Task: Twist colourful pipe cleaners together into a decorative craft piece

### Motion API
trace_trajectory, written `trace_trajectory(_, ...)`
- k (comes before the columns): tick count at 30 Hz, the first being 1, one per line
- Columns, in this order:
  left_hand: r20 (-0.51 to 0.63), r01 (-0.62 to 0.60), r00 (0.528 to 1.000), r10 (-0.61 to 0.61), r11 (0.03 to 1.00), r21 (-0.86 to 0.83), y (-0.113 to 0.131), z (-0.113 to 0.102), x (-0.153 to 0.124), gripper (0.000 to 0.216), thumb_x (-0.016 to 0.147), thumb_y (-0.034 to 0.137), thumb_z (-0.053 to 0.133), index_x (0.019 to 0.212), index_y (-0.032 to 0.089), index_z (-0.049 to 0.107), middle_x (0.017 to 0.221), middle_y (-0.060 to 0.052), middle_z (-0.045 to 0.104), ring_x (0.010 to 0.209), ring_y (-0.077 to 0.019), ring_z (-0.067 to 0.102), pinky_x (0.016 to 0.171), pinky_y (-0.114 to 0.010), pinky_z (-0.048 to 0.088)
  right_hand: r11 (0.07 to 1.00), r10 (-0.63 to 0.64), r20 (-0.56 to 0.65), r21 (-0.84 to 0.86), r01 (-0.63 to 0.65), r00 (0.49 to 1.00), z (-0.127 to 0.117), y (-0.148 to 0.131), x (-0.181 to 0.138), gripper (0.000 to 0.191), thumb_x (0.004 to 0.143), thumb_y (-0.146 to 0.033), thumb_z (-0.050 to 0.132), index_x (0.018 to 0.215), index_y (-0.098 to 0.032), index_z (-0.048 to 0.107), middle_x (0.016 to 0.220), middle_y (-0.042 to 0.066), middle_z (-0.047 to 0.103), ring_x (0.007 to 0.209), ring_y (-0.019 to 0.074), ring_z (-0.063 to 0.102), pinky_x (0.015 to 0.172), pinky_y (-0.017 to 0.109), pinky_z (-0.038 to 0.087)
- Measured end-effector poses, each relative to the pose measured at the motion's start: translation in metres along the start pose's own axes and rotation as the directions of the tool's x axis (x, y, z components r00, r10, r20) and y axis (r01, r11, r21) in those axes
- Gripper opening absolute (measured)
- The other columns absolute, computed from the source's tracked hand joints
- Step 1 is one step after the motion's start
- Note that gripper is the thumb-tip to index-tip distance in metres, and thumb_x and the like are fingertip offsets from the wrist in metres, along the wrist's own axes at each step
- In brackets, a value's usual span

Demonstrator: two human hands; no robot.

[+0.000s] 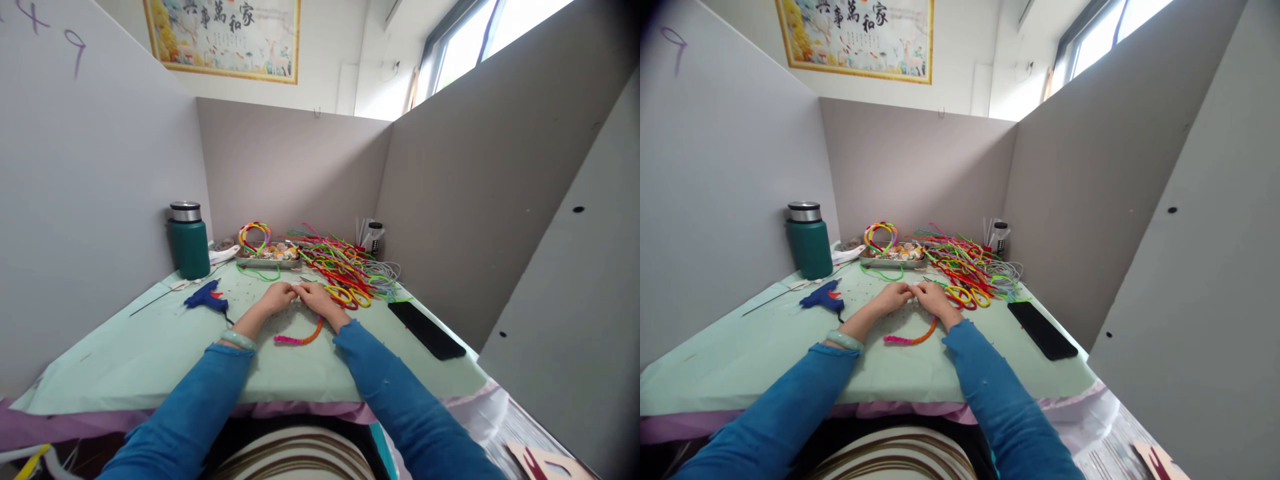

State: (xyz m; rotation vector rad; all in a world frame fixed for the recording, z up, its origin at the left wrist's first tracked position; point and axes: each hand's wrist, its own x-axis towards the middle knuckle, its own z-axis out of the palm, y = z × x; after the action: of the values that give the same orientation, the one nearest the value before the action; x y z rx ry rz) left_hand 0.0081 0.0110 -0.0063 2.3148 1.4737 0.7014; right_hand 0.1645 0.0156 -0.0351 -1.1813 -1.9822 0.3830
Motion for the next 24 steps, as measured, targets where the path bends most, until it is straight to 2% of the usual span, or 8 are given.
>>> trace_trajectory(10, -0.002, 0.004, 1.0, -0.004, 0.997, -0.083, -0.0018, 0.0005, -0.0004, 0.022, 0.076, 0.027, 0.048, 0.063, 0.015, 0.06, 0.056, 0.0, 0.053, 0.057, -0.0128, 0.046, 0.054, -0.024, 0.031, 1.0, -0.019, -0.021, 0.012, 0.019, 1.0, 0.0002, -0.0006, -0.0001, 0.035, 0.09, -0.041, 0.047, 0.068, -0.017, 0.061, 0.061, 0.0, 0.056, 0.062, 0.0122, 0.047, 0.058, 0.023, 0.028)
trace_trajectory(18, -0.016, 0.078, 0.996, -0.083, 0.979, -0.189, -0.0078, 0.0031, 0.0029, 0.032, 0.076, 0.041, 0.052, 0.056, 0.016, 0.052, 0.047, 0.003, 0.042, 0.049, -0.0104, 0.038, 0.048, -0.023, 0.025, 1.0, 0.008, -0.034, 0.024, -0.008, 0.999, -0.0003, -0.0007, 0.0002, 0.034, 0.092, -0.031, 0.042, 0.064, -0.017, 0.056, 0.062, 0.0, 0.058, 0.062, 0.0121, 0.049, 0.061, 0.023, 0.032)
trace_trajectory(24, 0.08, 0.139, 0.99, -0.118, 0.922, -0.36, -0.0077, 0.0043, -0.0001, 0.031, 0.078, 0.044, 0.052, 0.062, 0.017, 0.049, 0.047, 0.006, 0.041, 0.039, -0.0087, 0.037, 0.042, -0.022, 0.027, 0.999, -0.01, -0.038, 0.04, 0.012, 0.999, 0.0006, 0.0015, 0.0002, 0.027, 0.089, -0.028, 0.044, 0.069, -0.018, 0.059, 0.066, 0.0, 0.059, 0.065, 0.0122, 0.051, 0.062, 0.022, 0.034)
